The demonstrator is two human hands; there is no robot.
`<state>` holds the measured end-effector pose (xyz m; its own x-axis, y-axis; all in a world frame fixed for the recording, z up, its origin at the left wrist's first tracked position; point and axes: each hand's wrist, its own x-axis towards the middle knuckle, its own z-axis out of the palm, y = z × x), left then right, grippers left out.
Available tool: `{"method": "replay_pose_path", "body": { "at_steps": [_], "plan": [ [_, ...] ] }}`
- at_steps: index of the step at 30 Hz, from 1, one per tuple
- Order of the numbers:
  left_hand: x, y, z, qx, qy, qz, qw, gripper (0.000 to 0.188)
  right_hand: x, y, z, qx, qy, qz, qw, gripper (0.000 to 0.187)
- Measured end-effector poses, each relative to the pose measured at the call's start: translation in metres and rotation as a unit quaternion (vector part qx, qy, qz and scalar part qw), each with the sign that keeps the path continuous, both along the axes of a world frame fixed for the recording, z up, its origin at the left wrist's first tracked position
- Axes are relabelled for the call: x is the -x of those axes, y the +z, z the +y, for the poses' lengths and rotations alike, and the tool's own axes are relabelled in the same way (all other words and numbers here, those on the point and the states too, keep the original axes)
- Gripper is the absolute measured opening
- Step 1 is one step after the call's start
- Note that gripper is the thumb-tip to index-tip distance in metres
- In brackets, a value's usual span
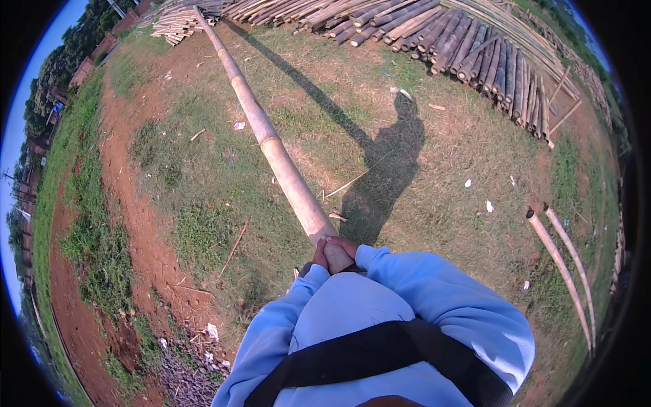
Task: The person carries a long bamboo pole across a yard and places it on the ground. The person then walks to a large pile of bamboo poles, selects one, and carries it back to the same area, placing it down. The person repeats this process with another pole.
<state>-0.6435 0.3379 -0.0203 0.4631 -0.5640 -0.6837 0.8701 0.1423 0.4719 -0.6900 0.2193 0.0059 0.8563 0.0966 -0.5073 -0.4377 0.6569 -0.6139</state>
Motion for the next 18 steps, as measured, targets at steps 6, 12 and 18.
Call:
{"method": "replay_pose_path", "body": {
  "at_steps": [6, 12, 18],
  "plan": [
    [0.091, 0.023, 0.047, 0.035, -0.031, 0.066, 0.997, 0.062, 0.091, -0.021, 0.054, 0.026, -0.032, 0.029, 0.999, 0.055],
    [0.167, 0.038, 0.098, 0.002, 0.032, 0.018, 0.999, 0.062, 0.167, 0.004, 0.103, 0.049, 0.018, 0.082, 0.995, 0.054],
    [0.211, 0.025, 0.130, -0.055, 0.035, -0.008, 0.998, 0.068, 0.219, 0.023, 0.140, -0.039, 0.000, 0.079, 0.996, 0.055]
  ]
}}
